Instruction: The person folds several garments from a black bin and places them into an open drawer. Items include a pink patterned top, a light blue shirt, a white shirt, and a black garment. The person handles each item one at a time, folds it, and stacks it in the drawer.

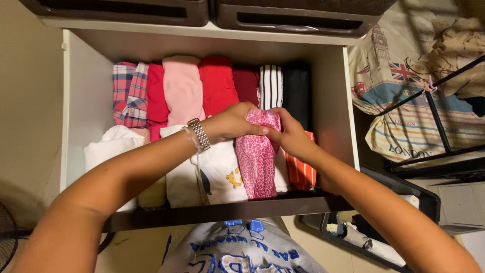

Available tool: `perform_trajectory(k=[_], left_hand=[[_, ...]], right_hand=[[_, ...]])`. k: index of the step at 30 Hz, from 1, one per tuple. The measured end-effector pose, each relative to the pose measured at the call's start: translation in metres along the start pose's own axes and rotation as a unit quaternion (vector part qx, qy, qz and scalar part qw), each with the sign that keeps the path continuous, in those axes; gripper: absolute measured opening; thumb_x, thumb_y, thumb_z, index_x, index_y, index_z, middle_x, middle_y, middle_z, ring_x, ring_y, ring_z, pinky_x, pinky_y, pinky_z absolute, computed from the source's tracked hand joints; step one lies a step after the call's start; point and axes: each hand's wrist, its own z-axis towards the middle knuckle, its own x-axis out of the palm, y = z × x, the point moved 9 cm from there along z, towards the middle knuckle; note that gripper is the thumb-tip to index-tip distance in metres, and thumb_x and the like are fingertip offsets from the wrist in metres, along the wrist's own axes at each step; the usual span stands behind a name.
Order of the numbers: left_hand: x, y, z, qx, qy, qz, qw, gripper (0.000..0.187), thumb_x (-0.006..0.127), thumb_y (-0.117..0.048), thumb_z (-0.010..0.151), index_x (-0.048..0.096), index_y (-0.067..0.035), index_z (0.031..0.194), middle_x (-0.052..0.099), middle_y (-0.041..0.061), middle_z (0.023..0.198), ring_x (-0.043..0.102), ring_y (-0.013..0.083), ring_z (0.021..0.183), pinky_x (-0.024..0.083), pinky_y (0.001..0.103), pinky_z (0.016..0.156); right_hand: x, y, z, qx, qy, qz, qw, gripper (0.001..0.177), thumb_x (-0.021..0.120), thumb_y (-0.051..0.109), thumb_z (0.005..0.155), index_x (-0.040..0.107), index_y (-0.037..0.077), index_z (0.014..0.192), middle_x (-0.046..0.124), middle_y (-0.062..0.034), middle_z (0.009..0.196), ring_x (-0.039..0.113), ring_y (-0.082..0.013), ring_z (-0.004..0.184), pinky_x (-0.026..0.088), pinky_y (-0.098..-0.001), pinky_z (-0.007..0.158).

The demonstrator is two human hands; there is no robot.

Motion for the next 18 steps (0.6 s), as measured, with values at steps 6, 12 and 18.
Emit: perform_trajectory(k=[6,12,18], left_hand=[[0.018,0.056,0.030,-0.076,0.076,-0.188,0.976,0.042,0.072,-0.004,0.087,0.058,0.005,0.126,0.072,0.014,0.108,0.072,0.0185,0.097,0.059,0.032,0.087],[0.009,0.057,0.040,-0.029,0.028,-0.255,0.966,0.027,0.062,-0.007,0.096,0.059,0.003,0.121,0.072,0.012,0.110,0.071,0.0181,0.099,0.059,0.031,0.087],[-0.009,-0.012,0.006,0.048,-0.057,0.470,0.880,0.057,0.065,-0.049,0.097,0.058,0.004,0.115,0.069,0.026,0.107,0.069,0.0391,0.103,0.057,0.047,0.085]], right_hand=[[-0.003,-0.004,-0.027,0.081,-0.027,0.032,0.996,0.067,0.068,0.023,0.095,0.036,0.007,0.152,0.064,-0.0150,0.121,0.063,-0.0161,0.097,0.055,-0.0310,0.077],[-0.003,-0.006,-0.037,0.131,0.024,0.139,0.981,0.085,0.074,0.023,0.083,0.025,0.012,0.151,0.057,-0.0131,0.134,0.064,-0.0229,0.110,0.056,-0.0380,0.089],[0.037,0.011,-0.024,0.015,0.111,0.049,0.993,0.079,0.078,0.023,0.093,0.034,0.004,0.155,0.056,-0.0135,0.145,0.056,-0.0193,0.129,0.043,-0.0326,0.109]])
